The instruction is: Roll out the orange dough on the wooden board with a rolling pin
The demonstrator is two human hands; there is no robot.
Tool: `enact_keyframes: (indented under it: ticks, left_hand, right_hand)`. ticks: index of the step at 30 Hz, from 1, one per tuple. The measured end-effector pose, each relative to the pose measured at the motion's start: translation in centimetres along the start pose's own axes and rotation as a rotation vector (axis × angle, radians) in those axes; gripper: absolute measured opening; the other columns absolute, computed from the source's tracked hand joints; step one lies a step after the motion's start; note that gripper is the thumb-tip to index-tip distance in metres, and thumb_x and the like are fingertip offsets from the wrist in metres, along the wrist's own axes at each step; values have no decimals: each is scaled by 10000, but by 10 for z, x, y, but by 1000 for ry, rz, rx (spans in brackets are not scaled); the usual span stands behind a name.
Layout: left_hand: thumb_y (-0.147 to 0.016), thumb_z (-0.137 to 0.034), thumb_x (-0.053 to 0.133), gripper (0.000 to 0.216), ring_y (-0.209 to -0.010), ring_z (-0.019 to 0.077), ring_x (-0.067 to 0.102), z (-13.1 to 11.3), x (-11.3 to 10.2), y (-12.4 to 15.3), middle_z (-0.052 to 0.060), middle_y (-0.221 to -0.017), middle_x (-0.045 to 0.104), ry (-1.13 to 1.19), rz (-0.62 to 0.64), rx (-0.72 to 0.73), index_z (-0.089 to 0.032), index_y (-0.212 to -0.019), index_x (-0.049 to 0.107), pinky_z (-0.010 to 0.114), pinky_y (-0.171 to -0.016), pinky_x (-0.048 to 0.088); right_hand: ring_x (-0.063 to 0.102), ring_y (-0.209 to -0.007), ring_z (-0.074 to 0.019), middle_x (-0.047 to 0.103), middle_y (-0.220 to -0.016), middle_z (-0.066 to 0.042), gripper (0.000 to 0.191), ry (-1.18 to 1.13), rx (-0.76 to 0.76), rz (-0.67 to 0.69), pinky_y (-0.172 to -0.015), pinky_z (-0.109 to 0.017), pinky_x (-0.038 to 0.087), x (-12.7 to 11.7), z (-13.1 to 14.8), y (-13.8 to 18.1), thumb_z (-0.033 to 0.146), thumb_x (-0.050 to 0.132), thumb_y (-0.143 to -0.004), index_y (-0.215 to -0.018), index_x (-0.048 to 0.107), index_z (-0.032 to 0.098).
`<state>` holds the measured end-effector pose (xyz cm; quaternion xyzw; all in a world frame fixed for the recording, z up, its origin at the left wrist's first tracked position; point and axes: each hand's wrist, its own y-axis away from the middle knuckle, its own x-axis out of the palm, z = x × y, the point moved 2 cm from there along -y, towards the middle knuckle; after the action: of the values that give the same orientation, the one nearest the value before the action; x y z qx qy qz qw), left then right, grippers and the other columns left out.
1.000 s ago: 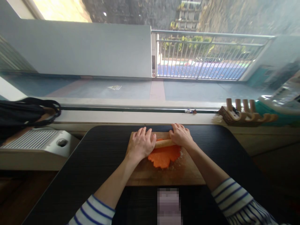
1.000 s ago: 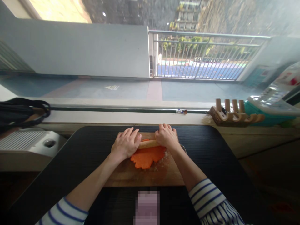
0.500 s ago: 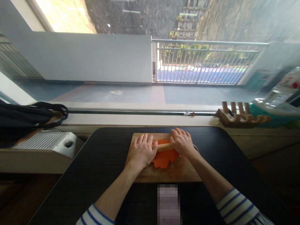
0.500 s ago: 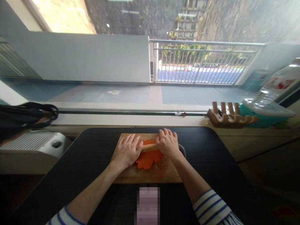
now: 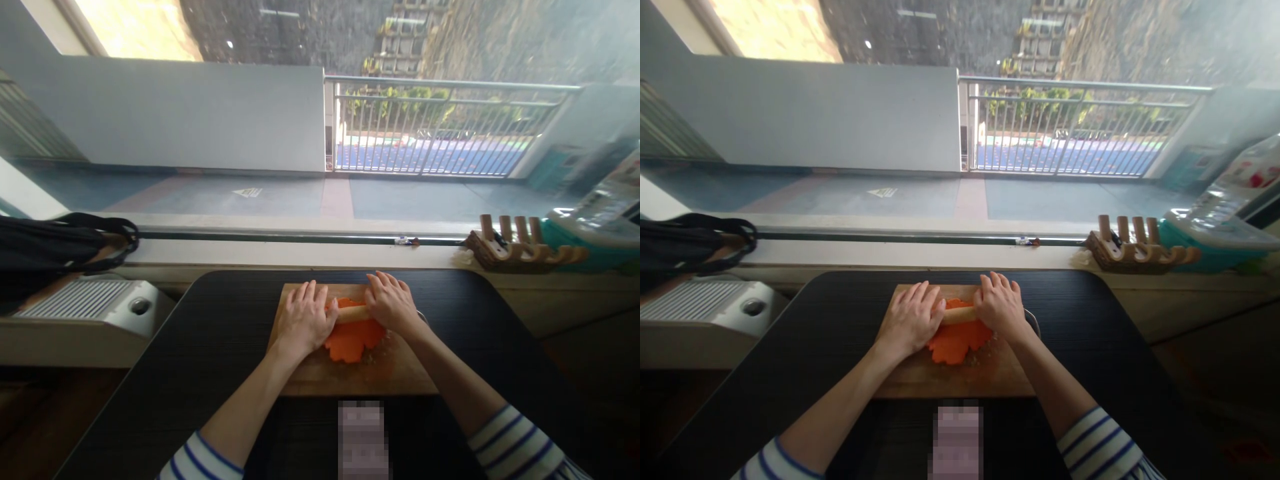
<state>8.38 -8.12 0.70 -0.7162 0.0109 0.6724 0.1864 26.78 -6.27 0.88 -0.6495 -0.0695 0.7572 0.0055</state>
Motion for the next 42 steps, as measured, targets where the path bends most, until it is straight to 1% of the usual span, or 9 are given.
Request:
enact_keyframes:
  ticks: [11, 15, 20, 24, 29, 33, 35, 38, 42]
  left_hand:
    - [-917, -478, 290, 524, -1272, 279, 451, 11, 7, -29, 151, -1350, 533, 34, 122, -68, -192, -1287, 525, 476, -1003, 354]
    - [-917, -467, 289, 510, -1276, 270, 450, 12, 6, -31, 146, -1351, 533, 29, 131, -77, -199, -1278, 531, 466, -1005, 356]
    - [-930, -422, 292, 501, -1281, 286, 446, 4, 0, -13, 161, -1337, 543, -9, 57, -18, -165, -1268, 558, 473, -1040, 333]
    - [-939, -416, 290, 514, -1292, 295, 437, -3, -6, 5, 172, -1362, 516, 9, 53, 6, -139, -1286, 549, 482, -1069, 317]
    - [-943, -440, 285, 555, -1322, 309, 400, -8, -8, 26, 172, -1414, 454, -1, 53, 36, -113, -1343, 488, 498, -1083, 312]
    - [-938, -475, 311, 582, -1328, 317, 389, -8, -3, 37, 178, -1422, 440, -16, -31, 73, -95, -1346, 478, 504, -1085, 315]
    - [-939, -482, 313, 587, -1319, 315, 403, -8, 0, 37, 184, -1408, 457, -22, -66, 75, -86, -1337, 485, 500, -1081, 323]
    - [-940, -491, 303, 594, -1298, 316, 432, -5, 1, 30, 191, -1375, 494, -17, -73, 59, -79, -1317, 506, 502, -1069, 338]
    - [-941, -500, 293, 599, -1284, 314, 449, -1, 0, 15, 195, -1351, 519, 3, -48, 36, -78, -1299, 525, 495, -1057, 352]
  right_hand:
    - [445, -1222, -236, 528, -1328, -93, 407, -97, 76, 94, -972, -433, 340, -1, -1, -25, 305, 321, -889, -1255, 486, 237]
    - [457, -1207, -243, 549, -1299, -103, 398, -110, 101, 95, -965, -437, 340, -2, -1, -26, 292, 332, -883, -1238, 496, 221]
    - [450, -1217, -226, 548, -1311, -94, 385, -55, 50, -15, -997, -420, 307, -1, 1, -8, 286, 328, -901, -1229, 519, 220]
    - [403, -1272, -232, 495, -1381, -101, 414, 13, 18, -87, -1055, -433, 238, 0, 2, 15, 285, 312, -918, -1269, 512, 197]
    - [399, -1284, -240, 484, -1397, -110, 420, 41, -29, -138, -1068, -439, 224, -1, 3, 40, 290, 286, -940, -1273, 516, 178]
    - [396, -1291, -239, 483, -1402, -100, 416, 38, -63, -146, -1065, -457, 225, -2, 2, 47, 295, 265, -951, -1259, 525, 190]
    - [399, -1290, -241, 484, -1400, -103, 416, 44, -65, -141, -1067, -455, 222, -2, 2, 43, 290, 270, -947, -1259, 527, 188]
    - [402, -1287, -246, 484, -1397, -112, 426, 56, -58, -99, -1063, -455, 226, -1, 3, 30, 288, 290, -933, -1281, 515, 189]
    - [385, -1295, -257, 462, -1411, -115, 465, 46, -56, 35, -1035, -472, 261, 1, 2, 3, 309, 287, -919, -1333, 465, 196]
